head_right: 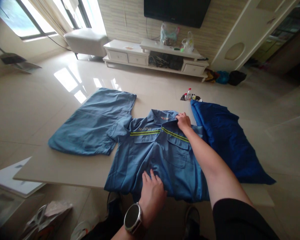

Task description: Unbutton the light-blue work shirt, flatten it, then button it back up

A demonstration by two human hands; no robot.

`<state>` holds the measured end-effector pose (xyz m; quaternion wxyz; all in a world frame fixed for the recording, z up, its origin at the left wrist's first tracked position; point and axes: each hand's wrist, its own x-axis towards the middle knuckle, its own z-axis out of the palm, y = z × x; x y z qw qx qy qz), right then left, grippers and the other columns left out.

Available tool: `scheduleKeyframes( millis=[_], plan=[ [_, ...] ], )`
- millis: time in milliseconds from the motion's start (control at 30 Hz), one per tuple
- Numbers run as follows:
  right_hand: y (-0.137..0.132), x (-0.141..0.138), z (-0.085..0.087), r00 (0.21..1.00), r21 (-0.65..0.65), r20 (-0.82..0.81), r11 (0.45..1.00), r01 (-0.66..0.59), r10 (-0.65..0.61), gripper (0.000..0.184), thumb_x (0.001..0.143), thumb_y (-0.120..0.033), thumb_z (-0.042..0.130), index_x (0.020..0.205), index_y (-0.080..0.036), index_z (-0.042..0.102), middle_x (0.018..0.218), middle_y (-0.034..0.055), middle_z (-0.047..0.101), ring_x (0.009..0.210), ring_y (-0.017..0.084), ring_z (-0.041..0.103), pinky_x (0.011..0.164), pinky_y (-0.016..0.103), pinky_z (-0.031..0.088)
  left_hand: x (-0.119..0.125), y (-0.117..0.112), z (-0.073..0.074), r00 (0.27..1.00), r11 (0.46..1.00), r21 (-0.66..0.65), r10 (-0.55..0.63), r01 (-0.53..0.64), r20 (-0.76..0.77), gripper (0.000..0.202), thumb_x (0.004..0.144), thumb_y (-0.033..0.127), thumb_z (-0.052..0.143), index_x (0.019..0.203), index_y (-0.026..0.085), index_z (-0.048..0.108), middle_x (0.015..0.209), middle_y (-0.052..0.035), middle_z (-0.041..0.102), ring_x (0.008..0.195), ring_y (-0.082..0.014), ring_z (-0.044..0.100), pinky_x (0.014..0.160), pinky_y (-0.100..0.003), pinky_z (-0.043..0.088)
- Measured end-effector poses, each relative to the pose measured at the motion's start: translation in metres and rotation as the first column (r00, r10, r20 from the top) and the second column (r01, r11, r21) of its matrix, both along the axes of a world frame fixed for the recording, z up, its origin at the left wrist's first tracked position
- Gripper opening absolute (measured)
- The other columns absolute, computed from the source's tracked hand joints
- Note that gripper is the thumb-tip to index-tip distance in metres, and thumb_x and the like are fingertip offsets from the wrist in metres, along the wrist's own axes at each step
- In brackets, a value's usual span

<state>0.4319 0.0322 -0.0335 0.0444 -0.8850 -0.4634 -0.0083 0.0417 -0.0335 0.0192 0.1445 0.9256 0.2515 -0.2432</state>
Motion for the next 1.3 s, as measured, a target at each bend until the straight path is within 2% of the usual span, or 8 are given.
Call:
scheduleKeyframes(
  millis=[200,433,600,733,833,967,1133,1300],
  plan=[
    [-0.004,-0.001,-0.001,0.976,0.05,0.212,0.998,0.04,-0.05,0.035,0.102,-0.018,0.039,0.115,-0.016,0.071,0.12,0.0194,0.07,0.12,0.034,0.05,0.098,0.044,0.041,0.001,0.001,0.003,1.0,1.0,-0.008,-0.018,0.018,-0.017,0.066,0.102,0.046,0.051,0.15,0.001,0.058,0.158,-0.032,0.043,0.146,-0.0521,0.046,0.121,-0.065,0.035],
    [-0.006,0.012,-0.022,0.998,0.01,-0.014,0.998,0.058,-0.058,0.038,0.097,-0.018,0.045,0.127,-0.02,0.069,0.133,0.0153,0.069,0.12,0.031,0.058,0.102,0.041,0.047,0.0,0.003,0.007,0.999,1.0,-0.008,-0.026,0.025,-0.033,0.063,0.103,0.041,0.049,0.151,0.001,0.057,0.159,-0.0309,0.043,0.146,-0.0511,0.046,0.122,-0.062,0.035],
    [-0.009,0.027,-0.022,0.994,0.052,-0.037,0.993,0.107,-0.105,0.039,0.085,-0.01,0.047,0.112,-0.018,0.074,0.12,0.0136,0.074,0.113,0.029,0.063,0.1,0.036,0.05,-0.001,0.002,0.003,1.0,1.0,0.005,-0.018,0.019,-0.013,0.065,0.102,0.045,0.051,0.15,0.001,0.059,0.158,-0.031,0.045,0.145,-0.0527,0.046,0.12,-0.065,0.036],
    [0.003,0.022,-0.018,0.987,0.263,0.044,0.954,0.141,-0.158,0.041,0.09,-0.011,0.041,0.12,-0.014,0.069,0.129,0.0196,0.066,0.125,0.033,0.056,0.109,0.044,0.045,-0.001,0.0,-0.001,1.0,1.0,-0.012,-0.003,0.003,0.0,0.063,0.102,0.04,0.051,0.149,0.0,0.059,0.157,-0.0324,0.044,0.146,-0.0516,0.046,0.122,-0.063,0.035],
    [0.021,0.015,-0.018,0.982,0.338,-0.091,0.922,0.187,-0.166,0.029,0.091,-0.019,0.049,0.11,-0.016,0.071,0.129,0.0191,0.067,0.128,0.034,0.054,0.113,0.046,0.043,-0.001,-0.001,-0.002,1.0,1.0,-0.002,0.005,-0.005,0.021,0.065,0.1,0.044,0.055,0.149,0.0,0.059,0.157,-0.0328,0.045,0.145,-0.0523,0.046,0.121,-0.064,0.035],
    [0.042,0.019,-0.023,0.903,0.271,-0.297,0.879,0.392,-0.311,0.015,0.085,-0.022,0.06,0.094,-0.018,0.071,0.118,0.0174,0.071,0.12,0.032,0.06,0.111,0.042,0.046,0.0,0.0,-0.001,1.0,1.0,-0.006,-0.01,0.009,-0.003,0.073,0.099,0.054,0.056,0.15,0.003,0.059,0.157,-0.0312,0.045,0.146,-0.0532,0.046,0.12,-0.066,0.035],
    [0.051,0.036,-0.026,0.731,0.229,-0.452,0.725,0.649,-0.512,0.023,0.076,-0.02,0.07,0.099,-0.019,0.068,0.103,0.0135,0.073,0.104,0.028,0.066,0.099,0.038,0.053,-0.001,0.002,0.002,1.0,1.0,0.001,-0.024,0.024,-0.009,0.068,0.102,0.048,0.051,0.15,0.001,0.058,0.158,-0.0316,0.045,0.146,-0.0509,0.047,0.121,-0.064,0.035],
    [0.054,0.04,-0.016,0.568,0.155,-0.683,0.668,0.728,-0.46,0.014,0.079,-0.024,0.072,0.089,-0.018,0.065,0.076,0.0047,0.067,0.078,0.02,0.066,0.077,0.03,0.057,-0.003,0.002,0.0,1.0,1.0,-0.012,-0.014,0.015,0.024,0.069,0.1,0.049,0.054,0.149,0.0,0.059,0.157,-0.0336,0.045,0.145,-0.0524,0.048,0.12,-0.064,0.035]
  ],
)
